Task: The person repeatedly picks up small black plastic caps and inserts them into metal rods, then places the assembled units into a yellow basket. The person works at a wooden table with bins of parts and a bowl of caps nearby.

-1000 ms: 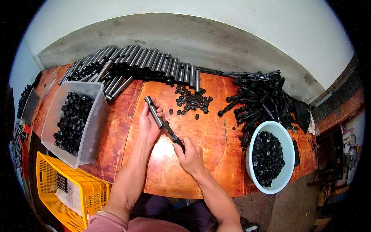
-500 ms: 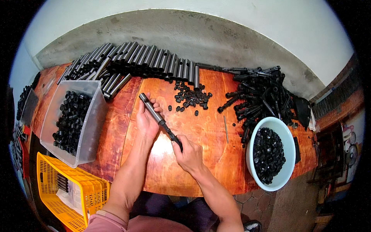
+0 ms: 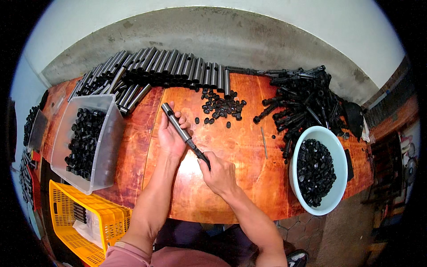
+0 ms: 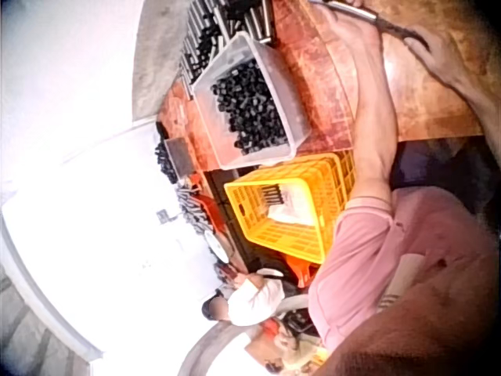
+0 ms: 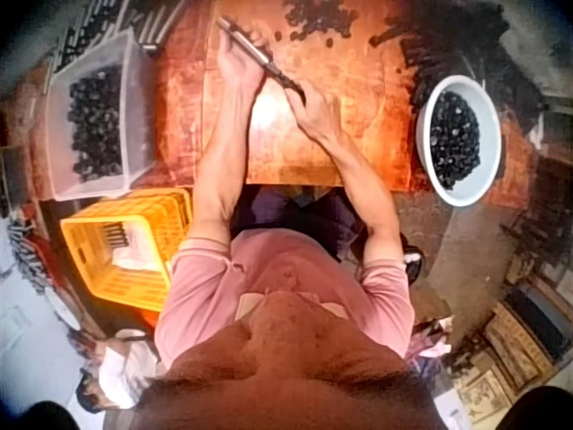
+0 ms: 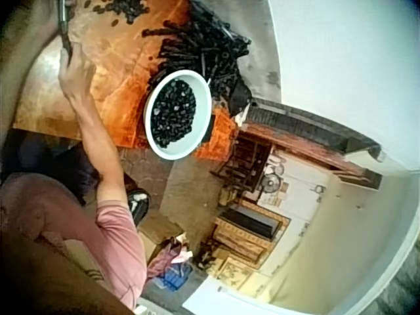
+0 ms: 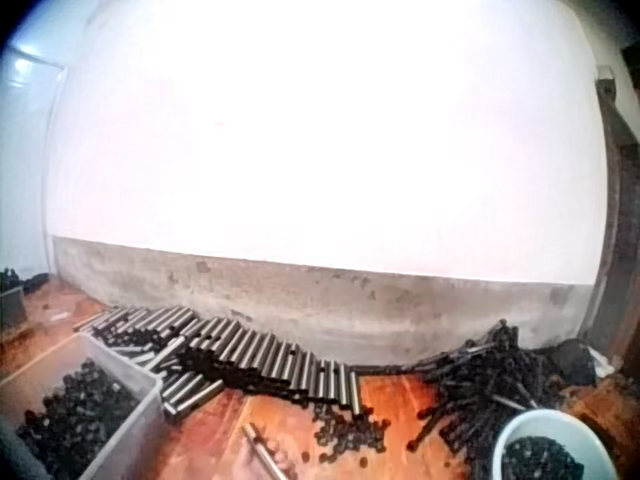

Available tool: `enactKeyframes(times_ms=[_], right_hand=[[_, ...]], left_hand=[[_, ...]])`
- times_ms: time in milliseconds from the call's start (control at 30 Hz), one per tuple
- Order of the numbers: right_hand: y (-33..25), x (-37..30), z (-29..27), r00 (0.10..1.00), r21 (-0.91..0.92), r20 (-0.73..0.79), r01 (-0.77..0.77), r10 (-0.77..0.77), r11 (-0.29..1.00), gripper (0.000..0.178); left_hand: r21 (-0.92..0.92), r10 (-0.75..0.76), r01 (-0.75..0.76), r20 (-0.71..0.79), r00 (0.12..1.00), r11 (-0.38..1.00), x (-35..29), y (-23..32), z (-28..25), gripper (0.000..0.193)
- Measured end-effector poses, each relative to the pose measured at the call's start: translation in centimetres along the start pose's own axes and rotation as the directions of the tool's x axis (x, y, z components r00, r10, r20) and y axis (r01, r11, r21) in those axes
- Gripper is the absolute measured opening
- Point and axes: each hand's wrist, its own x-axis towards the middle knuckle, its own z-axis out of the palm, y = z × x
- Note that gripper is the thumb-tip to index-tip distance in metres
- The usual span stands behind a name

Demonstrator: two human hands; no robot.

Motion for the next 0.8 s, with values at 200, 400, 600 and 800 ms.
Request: enactKeyframes(times_ms=[200, 400, 600, 800], right_hand=[[-0.9, 0.2, 0.8, 0.995, -0.002, 0.031, -0.094, 0.094, 0.996, 0.020], [-1.1, 0.4, 1.0, 0.998, -0.036, 0.006, -0.065, 0.066, 0.997, 0.021], [-1.0, 0.4, 1.2, 0.998, -0.113, -0.050, -0.046, 0.040, 0.993, 0.020], [-0.9, 0.5, 1.1, 0.996, -0.156, -0.084, -0.018, 0.005, 0.988, 0.016]], left_hand=[[-0.050, -0.011, 0.011, 0.008, 1.000, 0.999, -0.5, -0.6, 0.7, 0.039], [0.040, -0.041, 0.042, -0.021, 0.999, 0.998, -0.3, -1.2, 0.4, 0.041], [0.048, -0.035, 0.036, -0.011, 0.999, 0.998, -0.3, -1.6, 0.4, 0.043], [0.115, -0.018, 0.031, -0.110, 0.994, 0.993, -0.6, -1.8, 1.5, 0.043]])
